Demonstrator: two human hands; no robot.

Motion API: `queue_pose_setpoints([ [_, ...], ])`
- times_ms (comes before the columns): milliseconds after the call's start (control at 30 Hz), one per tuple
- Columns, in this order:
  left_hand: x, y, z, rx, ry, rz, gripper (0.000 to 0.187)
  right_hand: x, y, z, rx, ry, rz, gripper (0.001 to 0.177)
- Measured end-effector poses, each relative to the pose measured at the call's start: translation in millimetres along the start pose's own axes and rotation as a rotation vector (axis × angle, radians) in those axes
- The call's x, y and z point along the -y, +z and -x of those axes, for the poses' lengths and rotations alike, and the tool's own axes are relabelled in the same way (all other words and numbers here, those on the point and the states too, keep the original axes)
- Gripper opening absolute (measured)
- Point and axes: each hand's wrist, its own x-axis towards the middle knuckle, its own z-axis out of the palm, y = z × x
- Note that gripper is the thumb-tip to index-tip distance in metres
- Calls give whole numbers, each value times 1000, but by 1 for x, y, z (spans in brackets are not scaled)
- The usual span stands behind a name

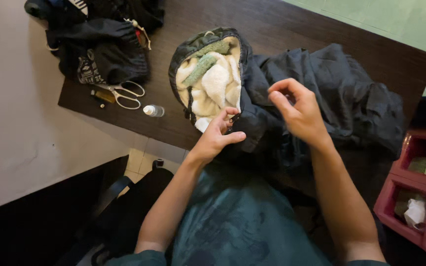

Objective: The person cleans a jacket by hand on a table, first applying a spray from a bottle to specific spots on the white fleece lining and then wiping it with the jacket's black outer material.

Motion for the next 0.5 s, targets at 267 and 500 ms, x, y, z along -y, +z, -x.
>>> queue_pose_setpoints([
  [267,-3,-13,19,-35,70,158,57,-15,12,20,-62,51,1,12],
  [500,-4,-34,25,-216,91,-82,42,-12,58,28,9,2,-42,20],
])
